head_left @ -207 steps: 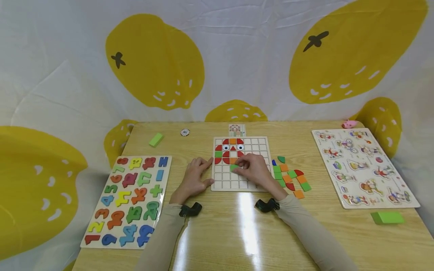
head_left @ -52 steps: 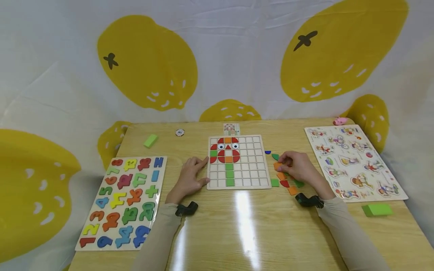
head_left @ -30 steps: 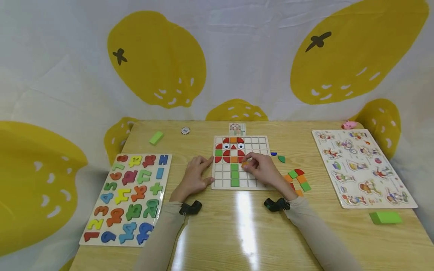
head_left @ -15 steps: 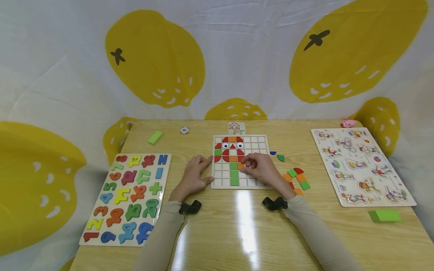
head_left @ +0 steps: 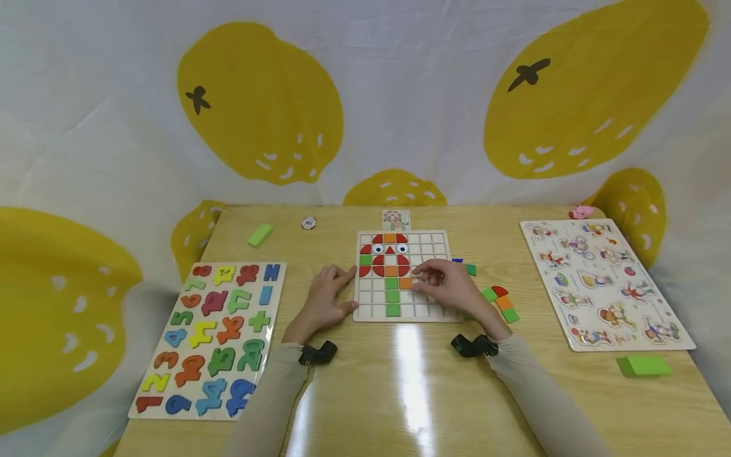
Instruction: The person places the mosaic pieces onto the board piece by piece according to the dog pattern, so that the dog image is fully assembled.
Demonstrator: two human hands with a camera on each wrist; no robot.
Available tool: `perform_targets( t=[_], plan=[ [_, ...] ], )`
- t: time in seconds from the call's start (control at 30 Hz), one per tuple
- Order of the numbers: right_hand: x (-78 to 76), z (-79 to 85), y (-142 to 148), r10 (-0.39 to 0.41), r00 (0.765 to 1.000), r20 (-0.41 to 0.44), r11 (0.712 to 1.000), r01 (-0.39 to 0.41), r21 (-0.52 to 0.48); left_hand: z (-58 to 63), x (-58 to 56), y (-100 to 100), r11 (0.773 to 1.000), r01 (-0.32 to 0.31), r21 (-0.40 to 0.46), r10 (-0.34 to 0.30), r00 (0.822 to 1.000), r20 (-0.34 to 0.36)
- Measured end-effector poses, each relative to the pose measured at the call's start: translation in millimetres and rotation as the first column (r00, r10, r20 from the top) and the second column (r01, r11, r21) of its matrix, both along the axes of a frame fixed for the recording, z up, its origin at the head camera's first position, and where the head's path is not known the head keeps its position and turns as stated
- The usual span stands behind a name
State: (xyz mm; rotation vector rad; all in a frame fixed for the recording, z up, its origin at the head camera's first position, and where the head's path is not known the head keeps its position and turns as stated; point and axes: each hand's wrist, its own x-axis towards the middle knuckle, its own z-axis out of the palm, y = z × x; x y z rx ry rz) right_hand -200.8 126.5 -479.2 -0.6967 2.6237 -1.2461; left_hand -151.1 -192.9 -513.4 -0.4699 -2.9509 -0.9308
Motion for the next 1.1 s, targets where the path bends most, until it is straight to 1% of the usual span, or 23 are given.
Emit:
perform_targets(
  t=[0.07,0.17,0.23,0.3,0.37,0.43,0.53,0.6,0.67,0.7,0.77,0.83,0.87,0.9,0.97,1.1],
  plan=[
    [4.2,6.8,23,-0.003,1.000,0.005,1.000,0.003,0.007,-0.5,2.1,1,1.000,0.001,0.009,-0.001,1.000,0.007],
    [9.8,16.2,61,0.009,1.000,-0.019,0.997,-0.007,0.077,-0.6,3.7,0,1.000,-0.001,0.007,0.001,1.000,0.012],
    [12.8,18.0,82,0.029,0.999,-0.040,0.989,-0.023,0.143,-1.0,4.2,-2,1.000,-0.003,-0.002,0.003,1.000,0.017],
    [14.9,16.6,96,0.056,0.997,-0.047,0.979,-0.045,0.197,-1.4,4.3,-4,1.000,-0.010,-0.010,0.010,1.000,0.019],
    [15.6,12.7,105,0.074,0.996,-0.048,0.971,-0.061,0.231,-1.7,4.2,-5,1.000,-0.016,-0.011,0.016,1.000,0.019],
    [16.2,9.8,108,0.076,0.996,-0.039,0.965,-0.064,0.254,-1.9,3.8,-5,1.000,-0.016,-0.005,0.016,1.000,0.017],
    [15.9,8.2,111,0.046,0.999,-0.028,0.962,-0.036,0.272,-2.8,2.9,-4,1.000,-0.007,-0.002,0.007,1.000,0.012],
    [15.6,9.0,111,0.015,1.000,-0.018,0.964,-0.010,0.265,-3.6,2.5,-2,1.000,-0.001,-0.001,0.001,1.000,0.011],
    [13.8,11.0,107,0.000,1.000,-0.008,0.977,0.002,0.213,-4.5,1.8,-2,1.000,0.001,0.001,-0.001,1.000,0.007],
    [13.4,12.2,103,-0.002,1.000,0.005,0.986,0.001,0.164,-4.9,1.3,-2,1.000,0.002,0.000,-0.002,1.000,0.003],
    [13.7,13.3,89,0.016,0.998,0.062,0.999,-0.018,0.033,-5.6,1.5,-2,1.000,0.003,0.003,-0.003,1.000,-0.004],
    [14.6,12.6,68,0.046,0.993,0.110,0.996,-0.036,-0.086,-6.0,1.8,-3,1.000,0.005,0.005,-0.004,1.000,-0.008],
    [15.2,12.0,57,0.056,0.989,0.135,0.991,-0.039,-0.126,-6.1,1.8,-3,1.000,0.006,0.007,-0.006,1.000,-0.010],
    [15.8,10.3,45,0.063,0.988,0.145,0.989,-0.042,-0.141,-6.2,1.7,-3,1.000,0.007,0.009,-0.007,1.000,-0.011],
    [17.2,4.8,24,0.065,0.987,0.144,0.991,-0.046,-0.129,-5.7,1.7,-2,1.000,0.009,0.013,-0.009,1.000,-0.008],
    [20.9,-7.0,-8,0.026,0.998,0.063,0.999,-0.024,-0.035,-3.3,2.3,-2,1.000,0.008,0.013,-0.008,1.000,0.000]
  ],
)
